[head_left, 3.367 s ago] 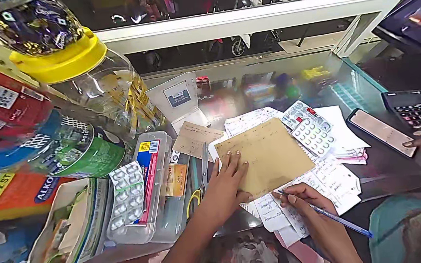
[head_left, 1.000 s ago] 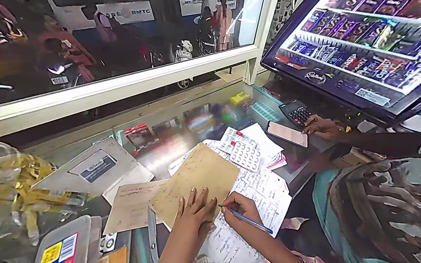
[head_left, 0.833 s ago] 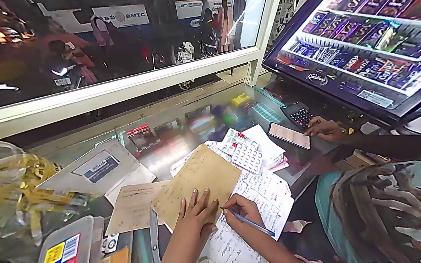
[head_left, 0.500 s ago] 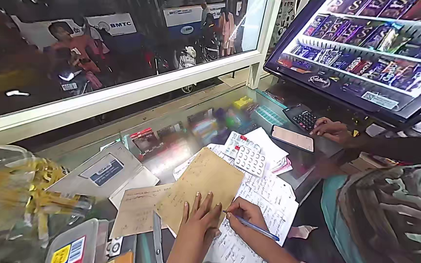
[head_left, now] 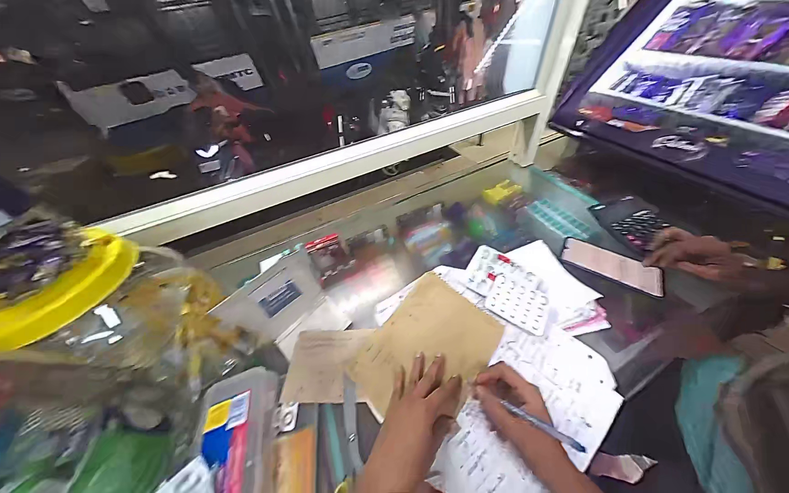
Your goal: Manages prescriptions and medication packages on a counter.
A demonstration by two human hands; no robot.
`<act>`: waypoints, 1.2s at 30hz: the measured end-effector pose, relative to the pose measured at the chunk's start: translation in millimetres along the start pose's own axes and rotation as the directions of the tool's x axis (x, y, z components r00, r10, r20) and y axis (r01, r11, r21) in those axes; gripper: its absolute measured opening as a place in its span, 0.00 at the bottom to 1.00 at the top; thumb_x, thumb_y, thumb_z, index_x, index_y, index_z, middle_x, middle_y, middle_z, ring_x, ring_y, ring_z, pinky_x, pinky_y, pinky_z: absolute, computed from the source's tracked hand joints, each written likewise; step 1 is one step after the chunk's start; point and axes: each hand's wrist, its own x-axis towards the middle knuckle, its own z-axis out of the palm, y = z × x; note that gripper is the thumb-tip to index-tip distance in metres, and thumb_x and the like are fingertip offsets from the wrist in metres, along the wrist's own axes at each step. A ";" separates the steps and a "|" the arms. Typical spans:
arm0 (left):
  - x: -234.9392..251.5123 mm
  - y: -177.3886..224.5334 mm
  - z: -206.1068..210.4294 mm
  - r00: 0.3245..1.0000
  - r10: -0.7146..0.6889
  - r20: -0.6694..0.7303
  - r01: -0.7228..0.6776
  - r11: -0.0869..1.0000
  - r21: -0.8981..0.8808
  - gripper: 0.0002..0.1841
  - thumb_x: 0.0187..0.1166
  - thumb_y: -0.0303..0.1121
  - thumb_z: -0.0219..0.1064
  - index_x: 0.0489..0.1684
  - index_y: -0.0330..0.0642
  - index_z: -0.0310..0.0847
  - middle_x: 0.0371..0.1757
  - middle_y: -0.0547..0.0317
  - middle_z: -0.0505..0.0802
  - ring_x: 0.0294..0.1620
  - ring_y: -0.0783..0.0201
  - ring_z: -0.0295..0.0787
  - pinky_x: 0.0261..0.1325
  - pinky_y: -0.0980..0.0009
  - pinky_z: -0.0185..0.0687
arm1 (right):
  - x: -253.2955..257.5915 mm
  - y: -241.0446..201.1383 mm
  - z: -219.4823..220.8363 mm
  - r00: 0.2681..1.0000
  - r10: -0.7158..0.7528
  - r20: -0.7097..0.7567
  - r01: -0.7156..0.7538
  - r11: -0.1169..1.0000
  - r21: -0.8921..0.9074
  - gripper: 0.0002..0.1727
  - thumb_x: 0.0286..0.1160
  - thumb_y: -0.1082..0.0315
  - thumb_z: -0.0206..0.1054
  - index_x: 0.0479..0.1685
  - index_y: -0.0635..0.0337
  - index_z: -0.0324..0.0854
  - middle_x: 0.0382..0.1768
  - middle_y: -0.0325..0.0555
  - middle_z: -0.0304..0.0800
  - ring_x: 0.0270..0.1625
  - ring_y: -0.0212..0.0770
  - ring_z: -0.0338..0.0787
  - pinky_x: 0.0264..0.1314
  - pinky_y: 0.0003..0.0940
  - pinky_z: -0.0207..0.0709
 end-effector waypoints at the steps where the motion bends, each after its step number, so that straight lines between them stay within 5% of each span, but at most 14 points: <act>1: -0.5 2.3 -1.1 1.000 -0.003 0.016 0.003 1.000 -0.008 0.27 0.79 0.35 0.70 0.81 0.50 0.78 0.91 0.47 0.67 0.94 0.38 0.49 0.89 0.29 0.38 | 1.2 -2.2 -0.3 0.999 0.017 -0.027 -0.015 0.998 0.058 0.07 0.70 0.78 0.66 0.44 0.62 0.84 0.31 0.30 0.91 0.25 0.19 0.86 0.26 0.17 0.81; 6: -13.9 9.8 -4.2 0.993 0.096 0.072 -0.092 0.994 -0.060 0.24 0.81 0.35 0.69 0.78 0.44 0.80 0.89 0.44 0.71 0.93 0.39 0.53 0.90 0.32 0.41 | 17.3 -32.3 -16.8 0.977 0.184 -0.111 -0.141 0.939 0.315 0.10 0.86 0.68 0.56 0.53 0.57 0.81 0.42 0.39 0.96 0.38 0.34 0.95 0.38 0.29 0.91; 9: -31.8 7.6 -1.1 0.955 0.209 -0.209 -0.244 0.957 -0.159 0.29 0.82 0.39 0.67 0.81 0.37 0.74 0.87 0.37 0.70 0.91 0.40 0.60 0.88 0.35 0.52 | 26.4 -52.1 -22.1 0.955 0.297 -0.003 -0.267 0.862 0.431 0.23 0.96 0.57 0.37 0.66 0.60 0.74 0.53 0.47 0.95 0.49 0.43 0.97 0.51 0.37 0.93; 11: -41.7 7.3 2.4 0.902 0.173 -0.396 -0.342 0.846 -0.409 0.34 0.88 0.46 0.60 0.87 0.30 0.62 0.90 0.40 0.66 0.91 0.54 0.61 0.91 0.53 0.60 | 22.7 -60.2 -19.6 0.927 0.362 0.095 -0.356 0.777 0.519 0.27 0.97 0.53 0.32 0.72 0.59 0.69 0.56 0.51 0.95 0.53 0.48 0.98 0.55 0.41 0.92; 13: -47.8 12.5 -0.1 0.901 0.019 -0.432 -0.377 0.526 -0.762 0.39 0.89 0.49 0.58 0.92 0.34 0.49 0.92 0.52 0.65 0.90 0.62 0.62 0.90 0.60 0.62 | 21.2 -61.4 -16.5 0.912 0.370 0.176 -0.398 0.699 0.594 0.28 0.97 0.52 0.34 0.73 0.60 0.70 0.60 0.54 0.94 0.58 0.50 0.96 0.60 0.43 0.91; 14: -49.7 14.4 -0.9 0.909 -0.092 -0.406 -0.358 0.324 -0.876 0.39 0.87 0.52 0.60 0.92 0.40 0.51 0.90 0.57 0.70 0.88 0.62 0.66 0.88 0.59 0.65 | 21.2 -59.6 -14.9 0.907 0.370 0.202 -0.411 0.668 0.621 0.27 0.97 0.52 0.36 0.75 0.60 0.70 0.63 0.55 0.92 0.62 0.51 0.95 0.64 0.44 0.89; 17: -48.5 6.3 3.7 0.933 -0.274 -0.231 -0.292 -0.207 -0.934 0.28 0.91 0.50 0.51 0.85 0.44 0.63 0.81 0.55 0.82 0.82 0.59 0.77 0.81 0.62 0.74 | 21.1 -49.8 -8.8 0.899 0.406 0.164 -0.407 0.636 0.656 0.23 0.94 0.60 0.45 0.80 0.63 0.63 0.70 0.57 0.86 0.69 0.52 0.90 0.71 0.45 0.85; 19: -43.9 -2.1 9.0 0.928 -0.348 -0.135 -0.259 -0.341 -0.904 0.26 0.94 0.47 0.45 0.81 0.40 0.68 0.75 0.52 0.86 0.75 0.59 0.85 0.75 0.65 0.81 | 22.7 -41.2 -3.2 0.896 0.428 0.117 -0.397 0.655 0.643 0.22 0.92 0.63 0.49 0.79 0.64 0.61 0.71 0.57 0.84 0.69 0.51 0.90 0.71 0.43 0.85; 24: -42.5 -3.6 16.8 0.894 -0.448 -0.021 -0.213 -0.383 -0.899 0.25 0.96 0.45 0.40 0.79 0.40 0.66 0.72 0.52 0.88 0.72 0.61 0.86 0.72 0.66 0.81 | 17.6 -30.6 0.2 0.901 0.427 0.080 -0.380 0.685 0.621 0.22 0.89 0.66 0.52 0.77 0.64 0.60 0.72 0.58 0.83 0.70 0.50 0.89 0.73 0.41 0.83; 36: -44.5 -5.1 16.1 0.901 -0.435 -0.008 -0.200 -0.399 -0.895 0.25 0.96 0.46 0.40 0.78 0.40 0.68 0.71 0.52 0.88 0.72 0.60 0.86 0.72 0.66 0.82 | 11.7 -24.8 3.1 0.911 0.409 0.046 -0.360 0.736 0.573 0.28 0.81 0.66 0.62 0.78 0.62 0.61 0.76 0.56 0.78 0.74 0.48 0.85 0.74 0.40 0.83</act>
